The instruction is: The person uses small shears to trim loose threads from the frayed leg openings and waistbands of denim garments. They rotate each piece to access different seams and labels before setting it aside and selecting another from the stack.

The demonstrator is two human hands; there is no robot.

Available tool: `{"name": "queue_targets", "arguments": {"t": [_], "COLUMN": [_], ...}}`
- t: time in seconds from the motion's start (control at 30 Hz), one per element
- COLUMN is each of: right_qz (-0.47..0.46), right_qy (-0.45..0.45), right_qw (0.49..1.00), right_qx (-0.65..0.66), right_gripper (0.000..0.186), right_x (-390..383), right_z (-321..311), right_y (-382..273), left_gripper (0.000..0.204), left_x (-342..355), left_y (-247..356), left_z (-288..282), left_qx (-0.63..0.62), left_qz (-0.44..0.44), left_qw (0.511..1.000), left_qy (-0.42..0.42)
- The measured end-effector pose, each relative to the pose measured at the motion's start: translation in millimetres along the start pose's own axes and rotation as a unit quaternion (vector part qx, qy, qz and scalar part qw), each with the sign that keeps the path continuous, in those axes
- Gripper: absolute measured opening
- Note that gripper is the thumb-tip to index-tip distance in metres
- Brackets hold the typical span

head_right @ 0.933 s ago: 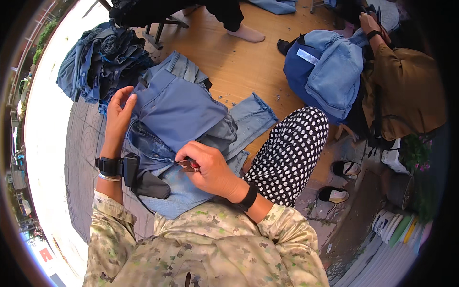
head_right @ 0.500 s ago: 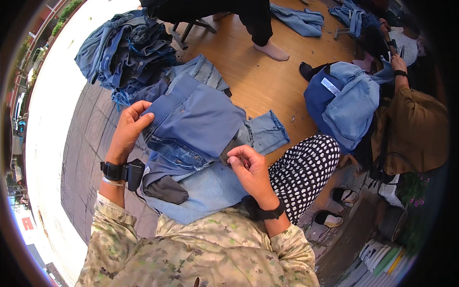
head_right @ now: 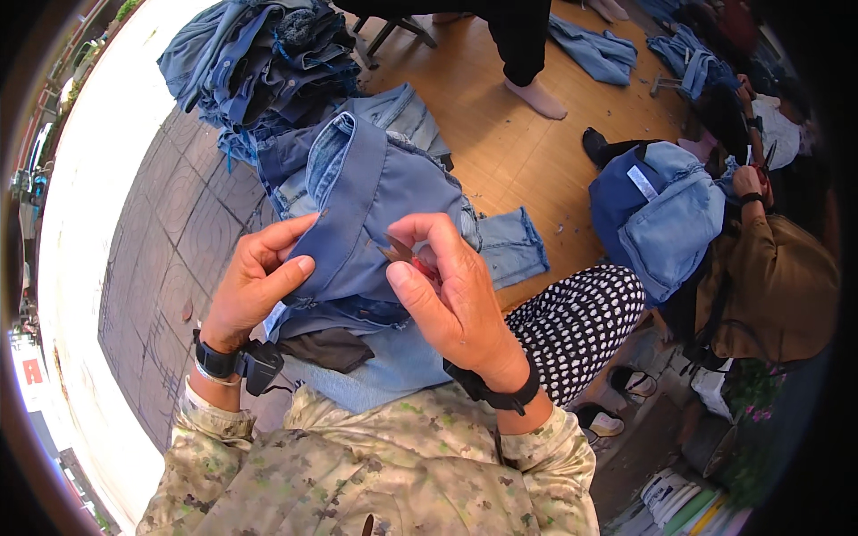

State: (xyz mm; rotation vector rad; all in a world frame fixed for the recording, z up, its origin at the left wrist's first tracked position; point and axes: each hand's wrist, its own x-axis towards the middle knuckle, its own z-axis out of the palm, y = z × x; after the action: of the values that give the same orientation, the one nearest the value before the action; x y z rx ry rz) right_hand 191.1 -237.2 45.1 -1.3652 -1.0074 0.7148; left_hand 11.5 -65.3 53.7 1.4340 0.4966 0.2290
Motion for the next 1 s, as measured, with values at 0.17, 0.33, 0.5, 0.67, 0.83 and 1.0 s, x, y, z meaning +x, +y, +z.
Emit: {"name": "queue_targets", "arguments": {"t": [0.17,0.33,0.5,0.67,0.83,1.0], "right_qz": [-0.025,-0.137,-0.138,-0.14,-0.09,-0.032], "right_qy": [0.015,0.076,0.088,0.095,0.133,0.169], "right_qw": [0.992,0.963,0.955,0.951,0.976,0.984], "right_qx": [-0.122,-0.221,-0.246,-0.26,-0.148,-0.051], "right_gripper": [0.02,0.027,0.024,0.019,0.017,0.017], "right_x": [13.6,18.1,17.9,16.6,18.2,8.2], "right_z": [21.8,33.9,36.2,36.1,27.3,12.8], "right_y": [-16.3,-5.8,-5.7,-7.6,5.3,13.4], "left_gripper": [0.043,0.045,0.044,0.043,0.043,0.045], "left_x": [-7.8,-9.7,-11.0,-11.2,-12.5,-11.2], "left_y": [6.8,5.1,1.8,1.7,4.0,1.2], "left_z": [12.7,17.0,16.4,19.3,20.9,18.6], "left_qx": [-0.004,0.038,0.07,0.084,0.06,-0.05], "left_qz": [0.018,0.039,0.041,0.057,0.03,0.009], "left_qw": [1.0,0.998,0.997,0.995,0.998,0.999], "left_qy": [0.02,0.011,0.015,0.022,0.01,0.015]}}
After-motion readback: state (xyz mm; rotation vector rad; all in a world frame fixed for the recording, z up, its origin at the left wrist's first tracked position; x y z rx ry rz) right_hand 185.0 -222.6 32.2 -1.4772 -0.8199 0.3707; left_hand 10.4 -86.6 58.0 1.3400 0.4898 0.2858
